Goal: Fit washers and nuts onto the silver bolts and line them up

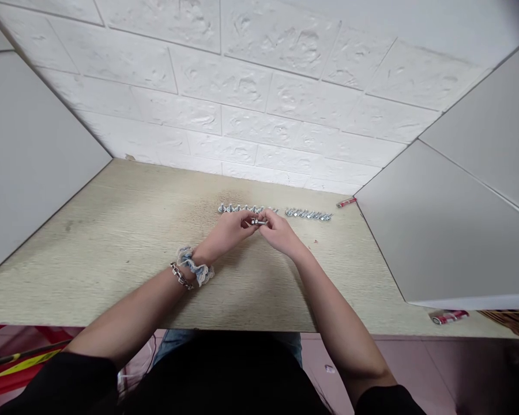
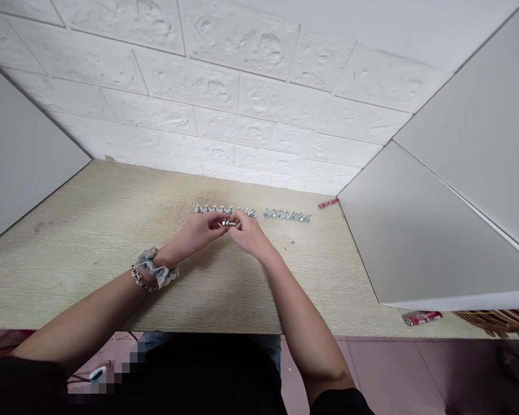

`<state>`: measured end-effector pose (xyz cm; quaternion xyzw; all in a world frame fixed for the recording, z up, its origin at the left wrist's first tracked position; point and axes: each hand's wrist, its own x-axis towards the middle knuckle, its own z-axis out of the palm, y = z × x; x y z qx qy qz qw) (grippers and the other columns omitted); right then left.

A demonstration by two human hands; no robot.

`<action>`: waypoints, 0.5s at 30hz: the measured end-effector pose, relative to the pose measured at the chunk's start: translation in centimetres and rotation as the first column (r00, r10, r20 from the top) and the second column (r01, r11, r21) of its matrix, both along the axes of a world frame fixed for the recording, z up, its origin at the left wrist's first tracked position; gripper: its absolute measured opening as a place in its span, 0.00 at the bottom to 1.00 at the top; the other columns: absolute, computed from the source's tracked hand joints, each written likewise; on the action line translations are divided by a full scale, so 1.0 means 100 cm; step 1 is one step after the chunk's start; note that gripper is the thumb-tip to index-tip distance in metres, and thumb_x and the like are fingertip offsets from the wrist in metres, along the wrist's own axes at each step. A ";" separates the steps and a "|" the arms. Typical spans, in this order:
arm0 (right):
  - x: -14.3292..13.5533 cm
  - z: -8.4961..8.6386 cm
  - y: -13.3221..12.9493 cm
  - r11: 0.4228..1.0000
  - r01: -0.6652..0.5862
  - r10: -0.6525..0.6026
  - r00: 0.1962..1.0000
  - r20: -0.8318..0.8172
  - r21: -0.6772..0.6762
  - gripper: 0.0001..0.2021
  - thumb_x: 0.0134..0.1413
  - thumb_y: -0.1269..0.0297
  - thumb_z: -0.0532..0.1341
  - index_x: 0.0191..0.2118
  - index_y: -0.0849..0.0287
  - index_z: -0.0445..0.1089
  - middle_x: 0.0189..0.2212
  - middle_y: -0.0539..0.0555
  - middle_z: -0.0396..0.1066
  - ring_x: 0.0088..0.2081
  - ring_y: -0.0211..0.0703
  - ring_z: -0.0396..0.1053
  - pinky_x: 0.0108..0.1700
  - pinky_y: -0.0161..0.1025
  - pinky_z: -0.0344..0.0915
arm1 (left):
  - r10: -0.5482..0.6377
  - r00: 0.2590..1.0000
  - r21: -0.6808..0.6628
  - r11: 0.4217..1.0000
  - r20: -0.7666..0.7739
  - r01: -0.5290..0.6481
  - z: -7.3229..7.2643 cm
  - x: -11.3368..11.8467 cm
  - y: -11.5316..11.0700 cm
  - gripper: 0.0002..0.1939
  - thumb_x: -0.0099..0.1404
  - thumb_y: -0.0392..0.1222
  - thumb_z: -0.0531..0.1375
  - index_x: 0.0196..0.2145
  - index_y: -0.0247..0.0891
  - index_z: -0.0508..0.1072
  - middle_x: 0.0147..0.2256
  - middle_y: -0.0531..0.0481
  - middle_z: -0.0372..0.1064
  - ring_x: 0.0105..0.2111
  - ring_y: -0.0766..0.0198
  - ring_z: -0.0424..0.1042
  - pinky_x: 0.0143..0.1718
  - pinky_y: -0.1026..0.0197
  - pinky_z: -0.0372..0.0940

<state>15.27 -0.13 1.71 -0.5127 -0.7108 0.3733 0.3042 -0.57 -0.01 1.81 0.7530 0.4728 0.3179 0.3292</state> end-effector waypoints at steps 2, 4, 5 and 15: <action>0.003 0.000 -0.001 0.999 -0.025 0.024 0.998 0.053 0.026 0.09 0.43 0.70 0.51 0.33 0.55 0.62 0.27 0.47 0.65 0.26 0.35 0.60 0.29 0.35 0.57 | 0.012 0.998 0.006 1.000 -0.055 -0.012 -0.002 0.001 -0.001 0.12 0.58 0.43 0.55 0.38 0.38 0.72 0.32 0.51 0.72 0.30 0.64 0.68 0.32 0.64 0.59; 0.007 0.000 0.001 0.997 -0.012 0.007 0.998 0.064 0.072 0.11 0.42 0.72 0.52 0.36 0.55 0.62 0.30 0.48 0.67 0.27 0.36 0.62 0.32 0.37 0.59 | -0.005 0.993 0.019 1.000 -0.114 0.008 -0.003 0.003 -0.004 0.10 0.58 0.41 0.54 0.35 0.37 0.71 0.30 0.50 0.71 0.29 0.63 0.67 0.31 0.63 0.59; 0.009 0.001 0.003 0.994 0.023 -0.028 0.999 0.044 0.105 0.13 0.42 0.73 0.52 0.37 0.55 0.62 0.31 0.49 0.67 0.28 0.36 0.63 0.33 0.38 0.60 | -0.026 0.990 0.023 0.999 -0.137 0.030 -0.004 0.004 -0.005 0.09 0.57 0.40 0.54 0.35 0.36 0.71 0.30 0.50 0.70 0.29 0.63 0.67 0.30 0.63 0.59; 0.058 0.099 -0.033 0.794 0.338 -0.103 0.893 -0.437 0.505 0.12 0.57 0.69 0.46 0.45 0.52 0.60 0.33 0.49 0.67 0.32 0.34 0.67 0.37 0.40 0.61 | -0.189 0.883 0.065 0.969 -0.430 0.239 0.004 0.022 -0.038 0.10 0.60 0.40 0.50 0.39 0.38 0.64 0.29 0.48 0.68 0.29 0.59 0.66 0.29 0.61 0.57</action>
